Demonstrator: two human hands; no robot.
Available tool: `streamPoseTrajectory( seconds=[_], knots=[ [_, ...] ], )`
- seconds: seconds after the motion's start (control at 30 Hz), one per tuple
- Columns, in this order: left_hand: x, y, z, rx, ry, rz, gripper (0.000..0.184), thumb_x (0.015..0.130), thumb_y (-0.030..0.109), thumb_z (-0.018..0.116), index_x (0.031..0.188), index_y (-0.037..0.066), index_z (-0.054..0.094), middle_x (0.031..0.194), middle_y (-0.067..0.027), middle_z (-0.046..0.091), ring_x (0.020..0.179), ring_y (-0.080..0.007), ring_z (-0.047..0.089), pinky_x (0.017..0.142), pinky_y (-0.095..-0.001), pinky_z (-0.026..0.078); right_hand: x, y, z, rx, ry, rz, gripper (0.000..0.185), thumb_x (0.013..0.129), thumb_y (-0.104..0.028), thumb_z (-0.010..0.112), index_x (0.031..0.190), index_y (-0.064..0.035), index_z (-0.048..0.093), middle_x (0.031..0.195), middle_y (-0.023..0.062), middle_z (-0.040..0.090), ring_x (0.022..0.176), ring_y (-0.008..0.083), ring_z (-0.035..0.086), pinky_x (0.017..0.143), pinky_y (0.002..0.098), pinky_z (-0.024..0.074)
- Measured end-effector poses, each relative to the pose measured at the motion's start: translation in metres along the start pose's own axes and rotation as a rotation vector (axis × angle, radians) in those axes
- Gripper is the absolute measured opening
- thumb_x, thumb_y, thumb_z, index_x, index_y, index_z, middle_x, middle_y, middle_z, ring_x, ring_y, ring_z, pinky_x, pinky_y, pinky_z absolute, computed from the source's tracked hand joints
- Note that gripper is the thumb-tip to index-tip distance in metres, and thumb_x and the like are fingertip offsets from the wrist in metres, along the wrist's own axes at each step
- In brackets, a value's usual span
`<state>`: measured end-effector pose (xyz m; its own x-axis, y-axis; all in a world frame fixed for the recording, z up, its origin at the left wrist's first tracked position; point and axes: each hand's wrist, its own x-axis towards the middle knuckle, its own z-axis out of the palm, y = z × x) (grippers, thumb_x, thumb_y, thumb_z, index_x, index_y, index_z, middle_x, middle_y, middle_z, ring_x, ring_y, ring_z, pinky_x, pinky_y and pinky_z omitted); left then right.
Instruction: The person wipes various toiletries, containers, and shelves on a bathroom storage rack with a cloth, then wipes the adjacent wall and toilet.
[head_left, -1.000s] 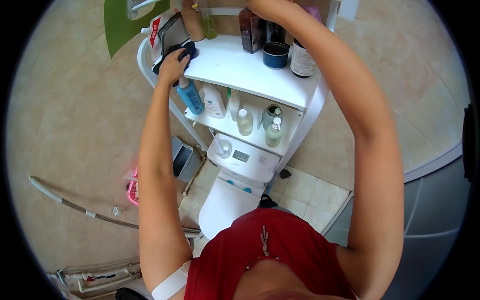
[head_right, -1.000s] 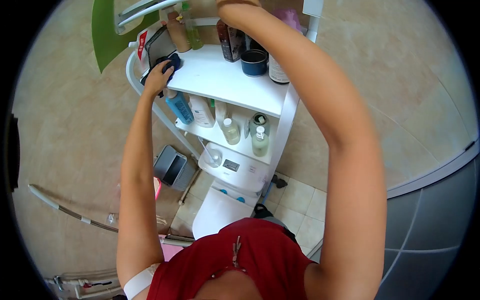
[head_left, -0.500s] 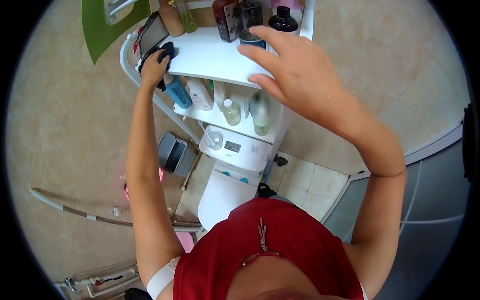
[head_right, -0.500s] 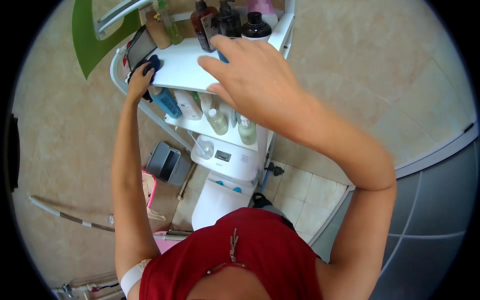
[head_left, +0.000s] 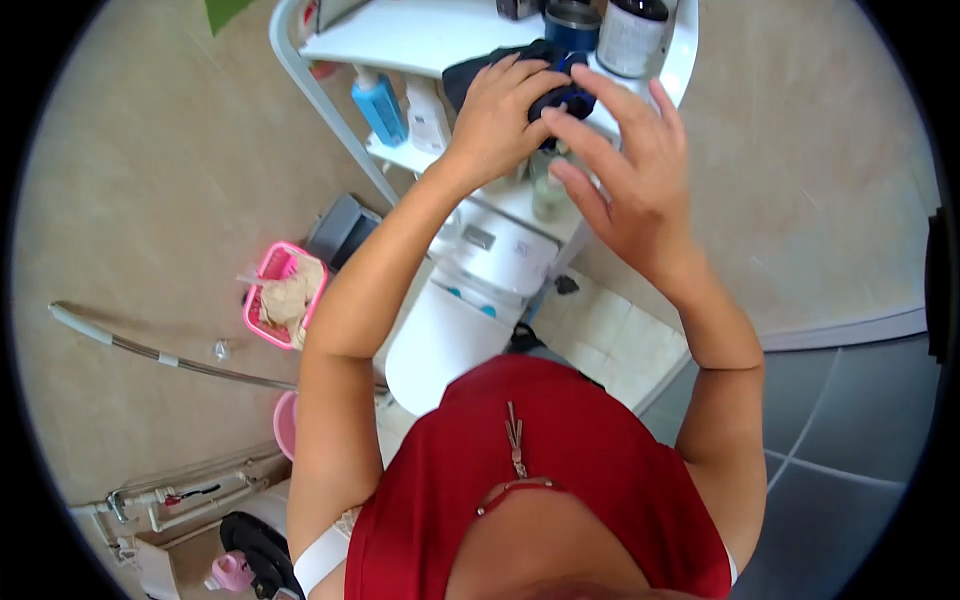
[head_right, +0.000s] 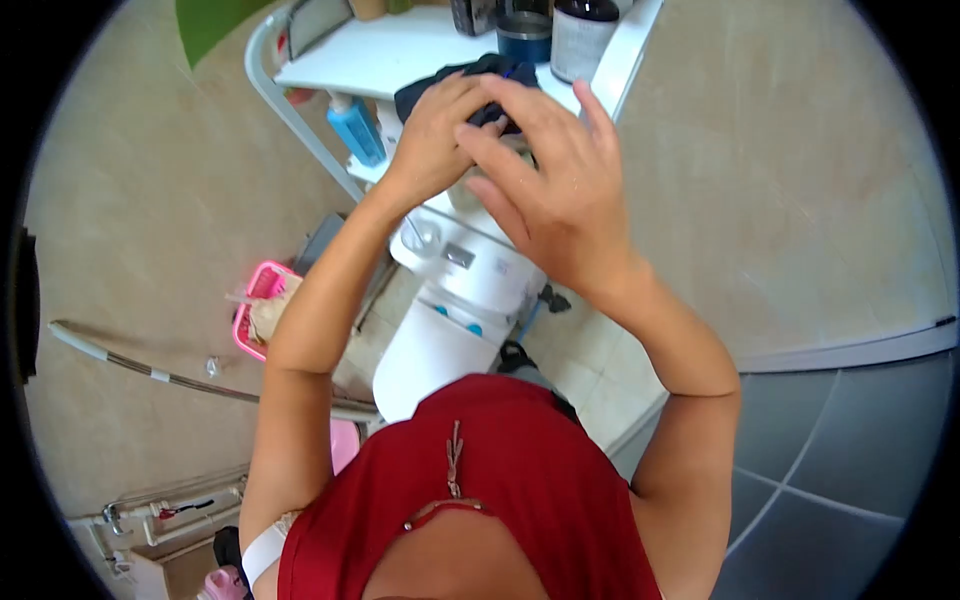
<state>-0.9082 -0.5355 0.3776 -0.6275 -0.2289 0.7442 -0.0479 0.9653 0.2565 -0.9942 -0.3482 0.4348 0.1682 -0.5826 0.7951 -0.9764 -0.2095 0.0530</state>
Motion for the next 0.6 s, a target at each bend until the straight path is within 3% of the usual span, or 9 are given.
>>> streamPoseTrajectory(
  seconds=[0.13,0.2,0.27,0.53,0.6],
  knots=[
    [-0.008,0.008,-0.010,-0.014,0.012,0.116,0.039,0.080,0.024,0.069,0.117,0.017,0.062,0.121,-0.0122,0.059,0.117,-0.0382,0.051,0.102,-0.0468,0.038,-0.018,0.003,-0.002,-0.044,0.036,-0.001,0.039,0.076,-0.017,0.073,0.114,-0.0176,0.065,0.133,0.0089,0.054,0.116,0.0259,0.055,0.105,0.0537,0.0315],
    [-0.010,0.004,-0.023,0.021,-0.040,0.131,0.040,0.081,0.016,0.066,0.120,0.012,0.061,0.126,-0.0125,0.057,0.120,-0.0362,0.050,0.103,-0.0436,0.039,-0.026,0.009,-0.002,-0.065,0.050,-0.009,0.037,0.077,-0.017,0.073,0.113,-0.0174,0.065,0.133,0.0090,0.054,0.115,0.0261,0.055,0.105,0.0536,0.0315],
    [-0.010,-0.002,-0.038,0.064,-0.039,0.095,0.037,0.081,0.015,0.067,0.118,0.013,0.062,0.122,-0.0131,0.059,0.114,-0.0326,0.054,0.098,-0.0391,0.042,-0.037,0.010,-0.003,-0.075,0.033,0.024,0.035,0.076,-0.015,0.073,0.111,-0.0154,0.067,0.132,0.0099,0.055,0.115,0.0272,0.055,0.105,0.0536,0.0315],
    [-0.036,-0.065,-0.067,0.188,0.119,-0.026,0.036,0.080,0.013,0.068,0.116,0.010,0.062,0.119,-0.0147,0.059,0.111,-0.0344,0.056,0.095,-0.0403,0.045,-0.064,-0.008,0.002,-0.044,0.007,0.094,0.034,0.074,-0.009,0.072,0.108,-0.0122,0.069,0.133,0.0130,0.053,0.119,0.0298,0.053,0.108,0.0531,0.0294],
    [-0.038,-0.059,-0.062,0.193,0.173,-0.059,0.036,0.079,0.013,0.068,0.115,0.009,0.063,0.118,-0.0150,0.059,0.111,-0.0347,0.055,0.096,-0.0406,0.044,-0.064,-0.017,0.011,0.009,0.021,0.058,0.036,0.073,-0.006,0.071,0.109,-0.0120,0.069,0.133,0.0138,0.053,0.118,0.0289,0.054,0.105,0.0511,0.0346]
  ],
)
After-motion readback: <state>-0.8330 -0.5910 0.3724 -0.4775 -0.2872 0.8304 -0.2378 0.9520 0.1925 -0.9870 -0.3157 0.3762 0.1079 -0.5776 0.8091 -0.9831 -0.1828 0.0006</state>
